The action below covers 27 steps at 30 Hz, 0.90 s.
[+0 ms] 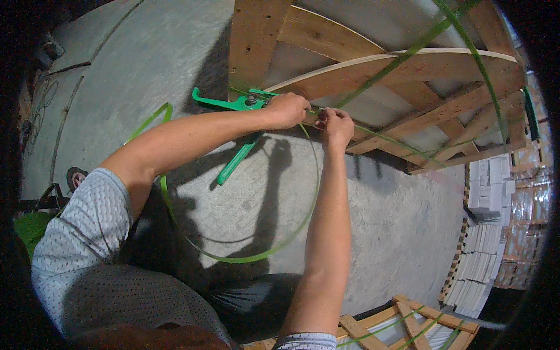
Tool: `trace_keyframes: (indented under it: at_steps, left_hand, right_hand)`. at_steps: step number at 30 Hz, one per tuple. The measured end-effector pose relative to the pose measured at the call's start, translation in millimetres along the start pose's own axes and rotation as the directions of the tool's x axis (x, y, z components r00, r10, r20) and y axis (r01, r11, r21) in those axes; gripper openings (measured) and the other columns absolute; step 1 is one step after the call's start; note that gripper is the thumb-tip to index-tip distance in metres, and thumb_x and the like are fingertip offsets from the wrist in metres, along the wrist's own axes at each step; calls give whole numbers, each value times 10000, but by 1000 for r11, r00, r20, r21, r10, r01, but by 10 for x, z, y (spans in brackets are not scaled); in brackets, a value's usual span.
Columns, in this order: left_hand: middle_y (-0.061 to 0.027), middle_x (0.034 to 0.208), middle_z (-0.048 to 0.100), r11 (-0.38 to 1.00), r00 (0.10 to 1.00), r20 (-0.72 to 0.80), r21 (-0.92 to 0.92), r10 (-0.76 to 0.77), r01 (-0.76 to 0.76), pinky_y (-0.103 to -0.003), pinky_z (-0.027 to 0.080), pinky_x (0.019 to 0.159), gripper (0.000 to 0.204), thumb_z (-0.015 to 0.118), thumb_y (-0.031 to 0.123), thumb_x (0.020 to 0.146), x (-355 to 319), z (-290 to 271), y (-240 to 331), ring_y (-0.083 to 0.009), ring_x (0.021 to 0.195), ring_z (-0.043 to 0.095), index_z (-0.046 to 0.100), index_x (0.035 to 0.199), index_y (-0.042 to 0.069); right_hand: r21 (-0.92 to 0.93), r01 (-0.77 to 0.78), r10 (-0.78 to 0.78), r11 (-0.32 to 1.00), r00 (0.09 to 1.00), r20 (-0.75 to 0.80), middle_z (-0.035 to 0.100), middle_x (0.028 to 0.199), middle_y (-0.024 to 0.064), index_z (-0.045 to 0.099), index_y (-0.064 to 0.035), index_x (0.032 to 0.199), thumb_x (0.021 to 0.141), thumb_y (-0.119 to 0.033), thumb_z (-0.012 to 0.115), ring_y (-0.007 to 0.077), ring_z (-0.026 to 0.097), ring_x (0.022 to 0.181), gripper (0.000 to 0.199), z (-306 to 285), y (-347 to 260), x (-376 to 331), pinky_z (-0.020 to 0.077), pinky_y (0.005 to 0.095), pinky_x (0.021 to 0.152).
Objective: The person wraps green plastic strapping around a wooden crate, threads it through a hand tensioner, and cranks the handle to tighten the strap. They then use a strapping tool to secure the strap and repeat the process on another side of the crate.
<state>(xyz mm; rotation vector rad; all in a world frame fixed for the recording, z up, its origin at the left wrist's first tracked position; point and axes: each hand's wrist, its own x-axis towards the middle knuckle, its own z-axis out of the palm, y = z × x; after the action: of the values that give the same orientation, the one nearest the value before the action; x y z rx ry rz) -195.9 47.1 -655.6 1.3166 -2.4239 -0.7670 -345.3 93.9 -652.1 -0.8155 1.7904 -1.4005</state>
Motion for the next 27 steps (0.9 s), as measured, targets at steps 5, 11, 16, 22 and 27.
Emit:
trace_keyframes:
  at_steps: [5,11,16,22,27]
  left_hand:
    - [-197,970,676,1000,1000,-12,4,-12,12,-497,489,833,312,505,139,791,-15,-21,14,-381,925,642,713,1024,122]
    - [-204,949,676,1000,999,-26,3,19,-19,-498,495,820,299,511,142,792,-13,-18,0,-389,910,643,712,1012,109]
    - [-208,949,676,1000,1000,-6,-6,-1,1,-498,497,815,293,520,146,794,4,-20,-2,-389,907,646,711,1011,104]
    - [-218,940,675,1000,1000,5,-6,-11,11,-500,496,813,266,530,148,793,15,-16,-3,-387,909,647,710,981,94]
    - [-224,902,674,1000,1000,-14,-17,-11,11,-501,502,799,218,551,167,805,10,-3,-4,-398,889,650,709,913,63]
  right_hand:
    - [-130,52,-53,990,999,-4,654,681,111,645,60,864,828,-117,622,182,639,562,182,34,17,20,484,287,500]
    - [-43,35,-37,998,999,-27,648,677,105,634,63,849,826,-89,623,178,625,539,154,85,65,8,495,292,503]
    - [-5,-5,5,1000,1000,-23,655,690,109,627,66,848,832,-75,611,179,626,533,142,104,32,-14,499,292,492]
    - [-70,34,-31,997,999,42,663,710,116,628,55,900,835,-81,623,184,633,538,151,103,75,5,504,291,490]
    - [-62,63,-59,996,996,63,672,760,124,624,46,937,823,-129,662,195,642,571,212,77,319,143,507,305,500]
